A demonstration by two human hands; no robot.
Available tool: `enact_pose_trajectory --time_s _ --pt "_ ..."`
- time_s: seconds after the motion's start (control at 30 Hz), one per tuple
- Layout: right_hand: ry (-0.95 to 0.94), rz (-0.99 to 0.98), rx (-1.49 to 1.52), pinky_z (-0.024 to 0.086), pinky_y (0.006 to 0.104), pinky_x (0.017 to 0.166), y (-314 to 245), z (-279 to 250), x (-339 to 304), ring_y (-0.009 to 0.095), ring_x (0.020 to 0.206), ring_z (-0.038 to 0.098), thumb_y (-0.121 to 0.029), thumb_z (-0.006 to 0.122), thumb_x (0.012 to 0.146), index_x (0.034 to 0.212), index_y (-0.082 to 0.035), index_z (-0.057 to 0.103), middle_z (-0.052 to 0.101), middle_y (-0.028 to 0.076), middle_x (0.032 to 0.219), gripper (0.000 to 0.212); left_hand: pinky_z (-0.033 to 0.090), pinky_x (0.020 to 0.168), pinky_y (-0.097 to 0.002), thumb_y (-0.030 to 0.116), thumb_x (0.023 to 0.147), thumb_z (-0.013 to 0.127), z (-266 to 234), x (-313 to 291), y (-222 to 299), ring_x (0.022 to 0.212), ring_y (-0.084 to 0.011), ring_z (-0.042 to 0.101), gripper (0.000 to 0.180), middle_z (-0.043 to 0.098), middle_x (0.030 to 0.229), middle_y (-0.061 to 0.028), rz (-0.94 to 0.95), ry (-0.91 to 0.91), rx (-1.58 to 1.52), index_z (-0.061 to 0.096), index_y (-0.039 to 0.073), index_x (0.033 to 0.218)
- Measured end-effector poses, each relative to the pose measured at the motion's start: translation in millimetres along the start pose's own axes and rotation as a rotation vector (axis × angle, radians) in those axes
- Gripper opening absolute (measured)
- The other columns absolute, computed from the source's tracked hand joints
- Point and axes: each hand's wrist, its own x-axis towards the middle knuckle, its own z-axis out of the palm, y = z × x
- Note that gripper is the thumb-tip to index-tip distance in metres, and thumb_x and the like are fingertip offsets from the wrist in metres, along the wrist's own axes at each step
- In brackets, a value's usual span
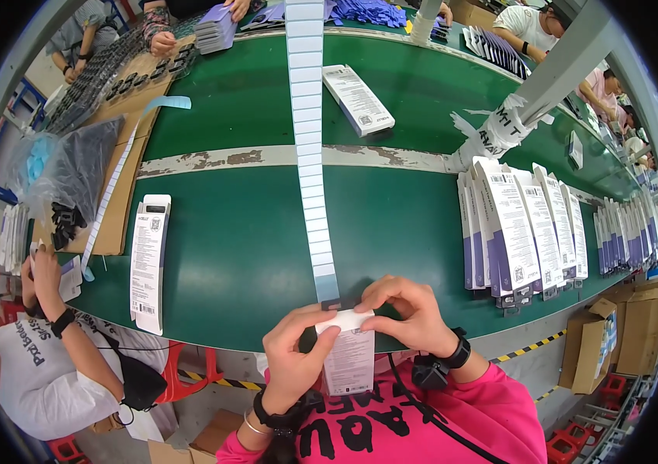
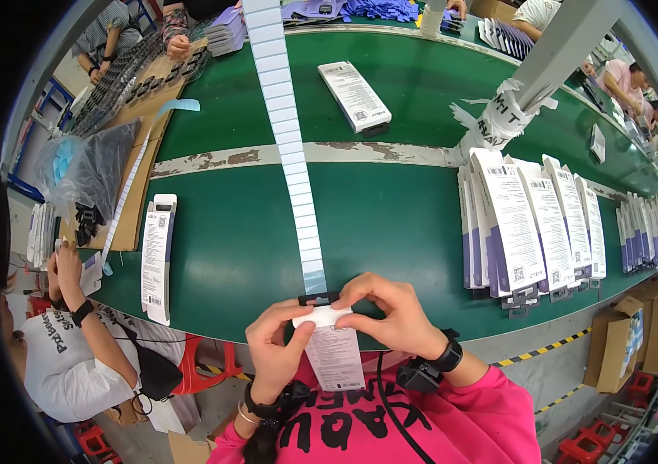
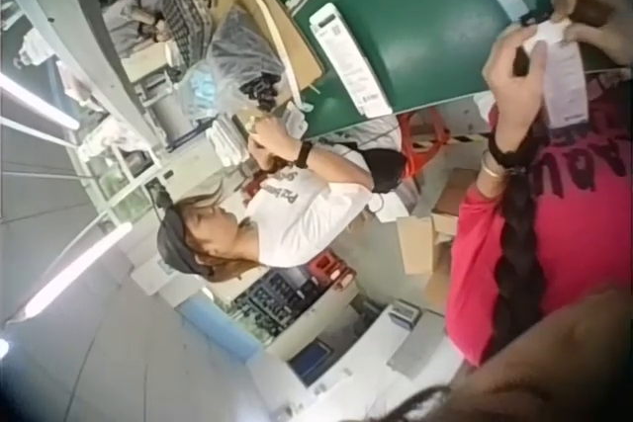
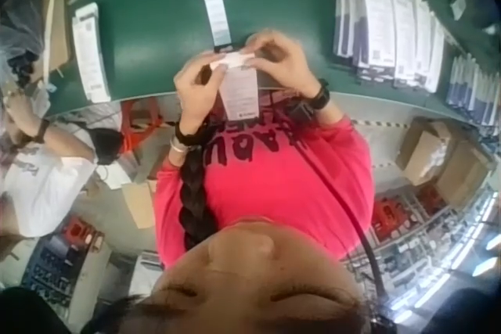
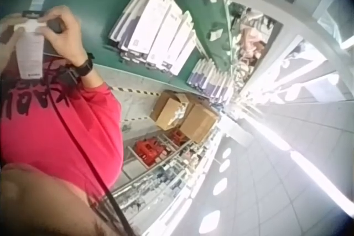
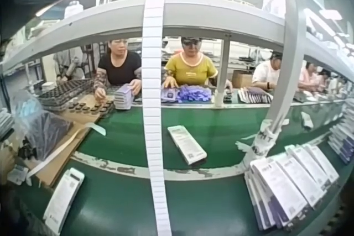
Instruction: The person peels a sticker from a roll and applies it to a box before folding the flaps closed and placing it onto a stack.
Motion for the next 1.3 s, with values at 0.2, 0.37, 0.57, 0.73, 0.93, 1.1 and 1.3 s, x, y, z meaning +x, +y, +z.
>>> enact_pose_trajectory --time_s 0.2,0.37,0.57,0.73,0.93,1.1,1.3 --pt "0.049 0.092 -0.074 0.053 0.029 0.078 -17.7 8.3 3.3 0.019 0.085 0.065 0.01 0.074 0.073 0.086 -0.001 0.057 0.062 0.009 0.086 0.024 0.053 0.072 -0.0259 -0.004 0.077 0.071 -6.8 9.4 32.4 0.081 -0.0163 0.066 0.01 0.068 0.085 -0.0121 -0.13 -0.017 0.069 0.069 -0.005 0.087" --pt "0.099 0.249 -0.001 0.052 0.0276 0.077 -34.2 13.4 8.9 0.018 0.084 0.066 0.01 0.073 0.073 0.081 -0.002 0.057 0.061 0.007 0.083 0.022 0.053 0.067 -0.0235 -0.005 0.075 0.073 -9.3 12.7 42.1 0.08 -0.0143 0.066 0.013 0.068 0.086 -0.0118 -0.278 -0.02 -0.048 0.069 -0.005 0.087" --pt "-0.073 -0.022 -0.221 0.048 0.0342 0.08 -0.1 -0.6 -16.3 0.024 0.089 0.06 0.004 0.072 0.075 0.085 -0.005 0.059 0.066 0.007 0.087 0.019 0.054 0.07 -0.0264 -0.004 0.067 0.078 -7.4 -9.3 13.8 0.083 -0.0176 0.067 0.023 0.069 0.094 -0.0141 -0.017 -0.067 0.145 0.07 -0.004 0.089" --pt "-0.118 -0.325 -0.364 0.052 0.0348 0.076 7.2 4.7 -22.1 0.029 0.094 0.061 0.005 0.07 0.074 0.083 -0.005 0.065 0.068 0.007 0.095 0.014 0.054 0.071 -0.0285 -0.006 0.066 0.078 -17.5 -16.7 1.4 0.084 -0.0216 0.068 0.027 0.069 0.099 -0.017 0.128 -0.103 0.142 0.069 -0.003 0.091" --pt "-0.005 -0.281 -0.821 0.056 0.0348 0.079 -26.5 -3.7 -37.9 0.029 0.094 0.062 0.005 0.071 0.072 0.089 -0.005 0.072 0.062 0.009 0.101 0.02 0.05 0.085 -0.0374 0.007 0.073 0.075 -48.9 27.2 20.0 0.1 -0.0304 0.064 0.022 0.067 0.107 -0.0155 0.28 -0.051 0.478 0.069 0.0 0.093" --pt "0.979 -0.205 -1.387 0.043 0.0349 0.095 -83.3 -50.1 -94.2 0.024 0.114 0.051 0.001 0.049 0.093 0.128 -0.001 0.056 0.047 0.014 0.125 0.036 0.045 0.089 -0.0427 0.011 0.07 0.076 -175.2 98.7 12.9 0.107 -0.0393 0.055 0.069 0.059 0.115 -0.0241 0.021 0.388 1.344 0.044 -0.001 0.13" --pt "1.09 -0.074 -1.116 0.047 0.0255 0.081 -67.5 -75.1 -111.3 0.013 0.094 0.054 -0.003 0.053 0.095 0.132 -0.002 0.052 0.043 0.008 0.124 0.037 0.043 0.088 -0.0457 0.02 0.057 0.086 -227.8 108.6 -16.8 0.103 -0.0433 0.051 0.082 0.053 0.109 -0.0269 -0.093 0.283 1.195 0.044 -0.006 0.122"
